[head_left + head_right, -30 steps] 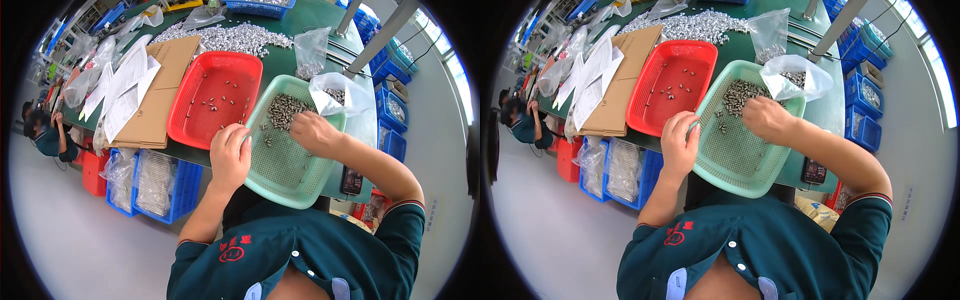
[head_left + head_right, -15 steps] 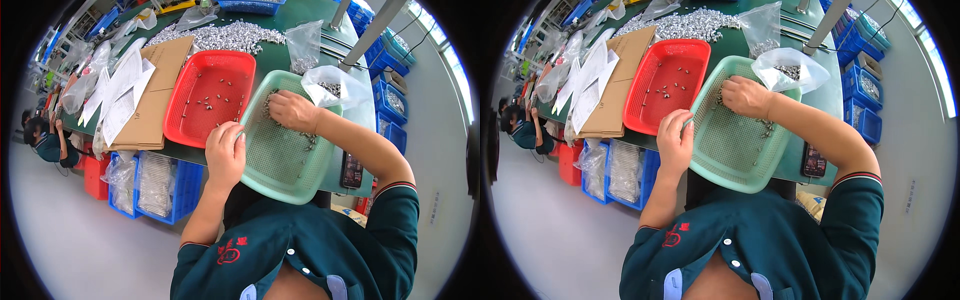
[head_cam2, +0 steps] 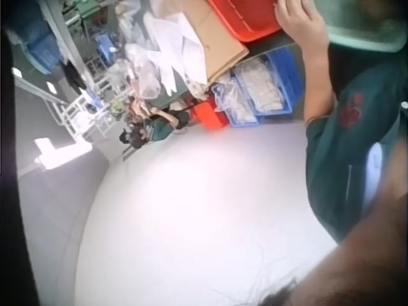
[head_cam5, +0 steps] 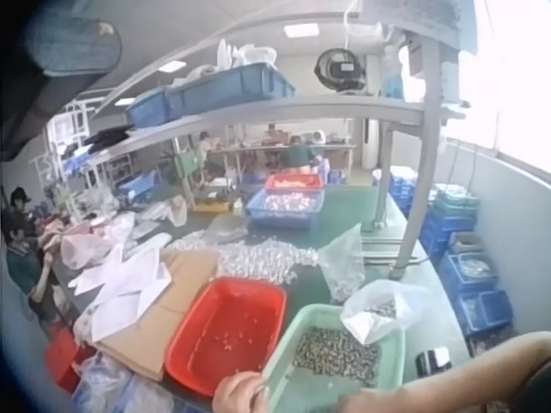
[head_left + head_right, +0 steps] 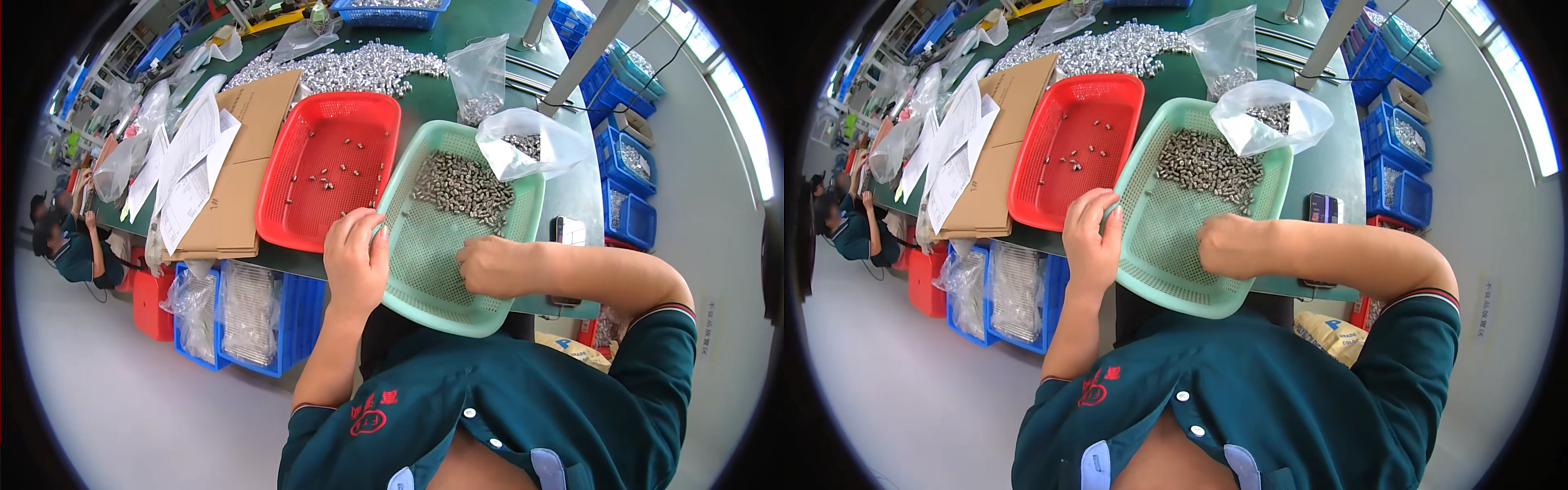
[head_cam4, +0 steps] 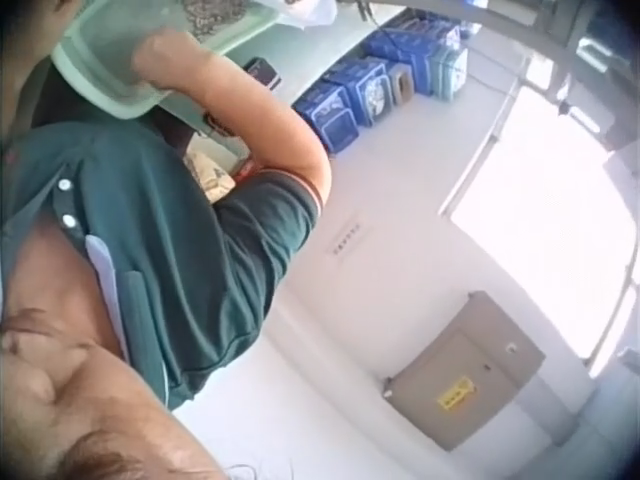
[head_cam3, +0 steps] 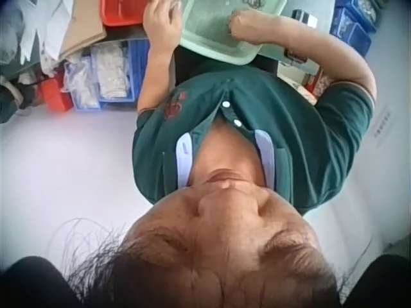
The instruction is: Sorting and inspecting small metal components from a plastic tray into small bags.
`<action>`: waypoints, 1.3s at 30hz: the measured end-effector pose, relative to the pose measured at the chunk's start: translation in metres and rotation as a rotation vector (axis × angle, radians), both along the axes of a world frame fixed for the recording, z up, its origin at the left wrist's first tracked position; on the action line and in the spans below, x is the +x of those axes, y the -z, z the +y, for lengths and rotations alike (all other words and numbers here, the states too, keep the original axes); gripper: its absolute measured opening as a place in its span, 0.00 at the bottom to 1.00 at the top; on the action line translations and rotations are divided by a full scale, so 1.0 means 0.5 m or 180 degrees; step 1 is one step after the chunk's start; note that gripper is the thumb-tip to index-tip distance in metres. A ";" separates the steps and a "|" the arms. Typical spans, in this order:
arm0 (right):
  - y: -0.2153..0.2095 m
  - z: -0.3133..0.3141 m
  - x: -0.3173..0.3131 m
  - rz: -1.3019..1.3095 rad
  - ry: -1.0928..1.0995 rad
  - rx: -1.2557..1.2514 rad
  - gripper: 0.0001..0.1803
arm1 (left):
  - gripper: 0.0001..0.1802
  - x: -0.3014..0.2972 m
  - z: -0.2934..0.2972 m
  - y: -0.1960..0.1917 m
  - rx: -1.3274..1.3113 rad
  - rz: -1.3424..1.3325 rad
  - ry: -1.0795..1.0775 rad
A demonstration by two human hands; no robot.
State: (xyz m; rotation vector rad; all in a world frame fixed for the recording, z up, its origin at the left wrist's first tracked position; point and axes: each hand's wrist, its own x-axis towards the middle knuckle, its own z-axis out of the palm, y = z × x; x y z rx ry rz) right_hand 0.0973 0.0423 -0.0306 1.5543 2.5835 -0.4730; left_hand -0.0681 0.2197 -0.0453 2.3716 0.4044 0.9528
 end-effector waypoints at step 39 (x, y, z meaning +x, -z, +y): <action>0.022 -0.101 -0.057 0.2063 0.2083 0.2580 0.13 | 0.16 0.499 -0.138 -0.115 0.1566 0.2529 0.1539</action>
